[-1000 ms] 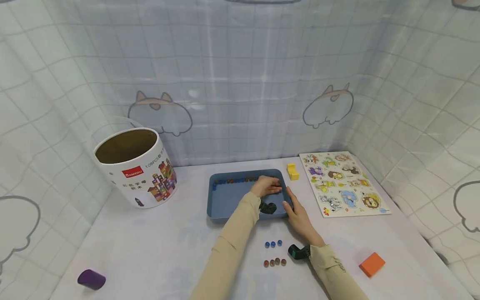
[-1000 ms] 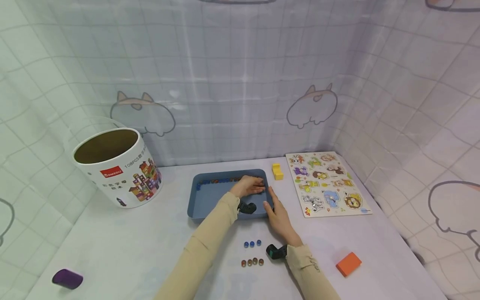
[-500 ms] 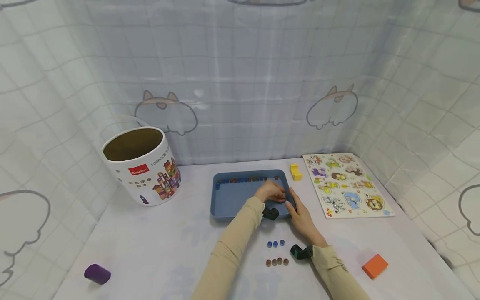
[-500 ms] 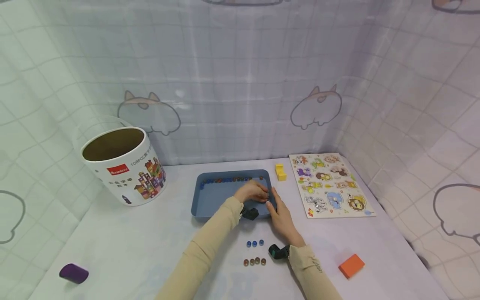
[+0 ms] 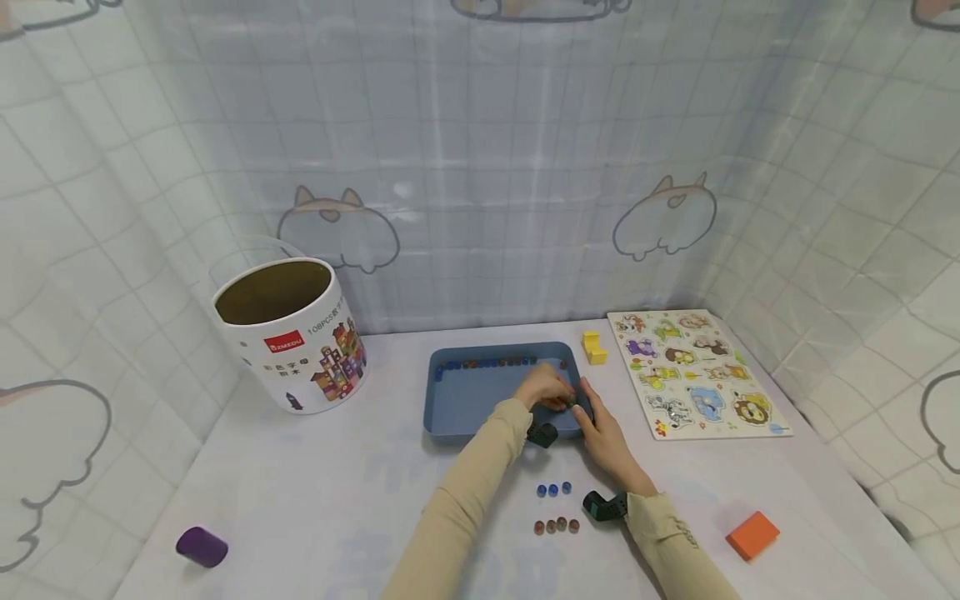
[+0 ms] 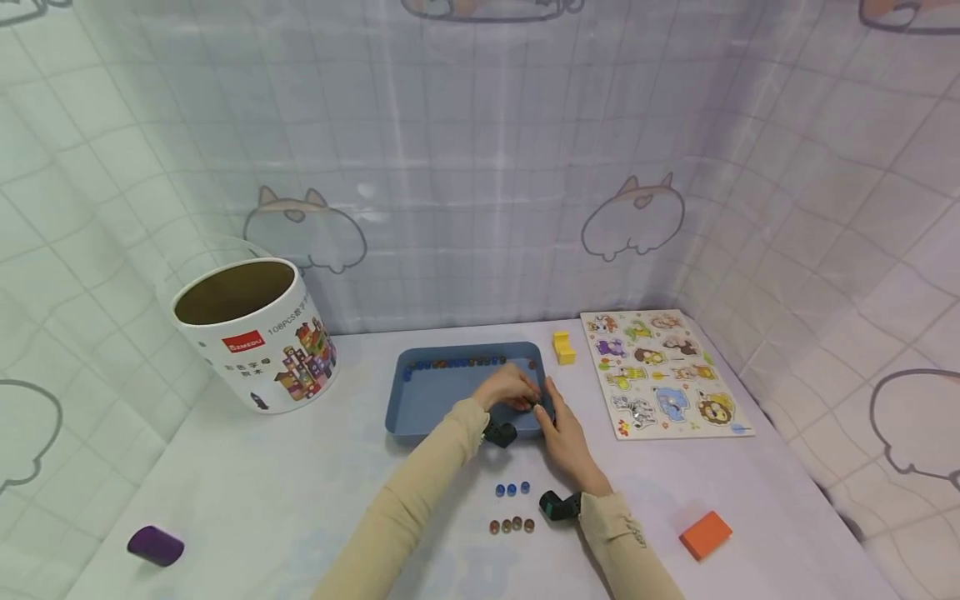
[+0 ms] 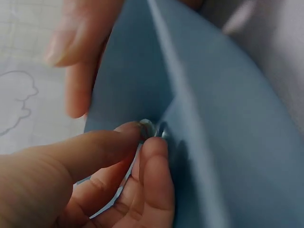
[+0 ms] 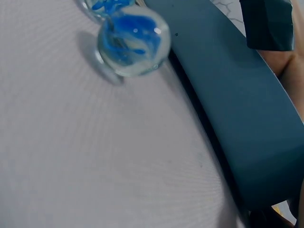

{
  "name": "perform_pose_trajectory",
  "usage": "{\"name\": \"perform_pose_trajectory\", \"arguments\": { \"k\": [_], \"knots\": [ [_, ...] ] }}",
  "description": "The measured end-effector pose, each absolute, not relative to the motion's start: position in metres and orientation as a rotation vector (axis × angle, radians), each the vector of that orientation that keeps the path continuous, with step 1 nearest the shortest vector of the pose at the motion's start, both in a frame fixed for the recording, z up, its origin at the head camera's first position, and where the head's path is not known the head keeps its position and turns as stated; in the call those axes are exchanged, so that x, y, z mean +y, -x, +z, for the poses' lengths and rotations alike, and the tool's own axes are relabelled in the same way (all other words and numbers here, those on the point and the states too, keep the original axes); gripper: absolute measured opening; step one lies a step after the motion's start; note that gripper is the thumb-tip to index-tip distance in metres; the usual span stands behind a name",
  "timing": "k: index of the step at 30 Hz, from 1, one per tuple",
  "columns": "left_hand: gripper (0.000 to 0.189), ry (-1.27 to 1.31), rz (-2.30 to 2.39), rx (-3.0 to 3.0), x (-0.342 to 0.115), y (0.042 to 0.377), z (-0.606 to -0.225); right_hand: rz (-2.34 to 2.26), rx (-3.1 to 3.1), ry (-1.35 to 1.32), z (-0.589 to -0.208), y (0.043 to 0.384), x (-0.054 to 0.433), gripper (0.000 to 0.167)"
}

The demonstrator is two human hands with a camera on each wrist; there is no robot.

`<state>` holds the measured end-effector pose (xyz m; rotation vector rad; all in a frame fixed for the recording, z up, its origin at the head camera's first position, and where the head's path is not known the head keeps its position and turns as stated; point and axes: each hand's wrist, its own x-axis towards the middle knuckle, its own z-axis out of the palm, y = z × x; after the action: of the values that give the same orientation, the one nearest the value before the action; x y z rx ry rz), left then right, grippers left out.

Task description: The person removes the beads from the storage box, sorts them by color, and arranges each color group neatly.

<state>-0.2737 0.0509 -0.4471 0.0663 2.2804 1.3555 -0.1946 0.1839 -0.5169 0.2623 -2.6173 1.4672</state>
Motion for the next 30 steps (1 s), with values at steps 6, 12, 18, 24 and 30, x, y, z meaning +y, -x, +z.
{"name": "perform_pose_trajectory", "arguments": {
  "k": [6,12,18,24,30],
  "knots": [
    [0.017,-0.053,1.537,2.076,0.028,0.284,-0.446,1.479,-2.615,-0.274,-0.518,0.193,0.182,0.06],
    [0.029,-0.09,1.63,1.973,-0.002,0.288,-0.433,1.462,-2.609,-0.266,-0.517,0.194,0.184,0.059],
    [0.037,-0.228,1.666,1.943,-0.033,0.272,-0.429,1.442,-2.625,-0.26,-0.515,0.194,0.185,0.059],
    [0.03,-0.305,1.604,1.979,-0.057,0.234,-0.426,1.478,-2.631,-0.259,-0.513,0.193,0.184,0.06],
    [0.022,-0.446,1.465,2.044,-0.074,0.179,-0.437,1.461,-2.625,-0.273,-0.515,0.194,0.185,0.059]
  ]
}}
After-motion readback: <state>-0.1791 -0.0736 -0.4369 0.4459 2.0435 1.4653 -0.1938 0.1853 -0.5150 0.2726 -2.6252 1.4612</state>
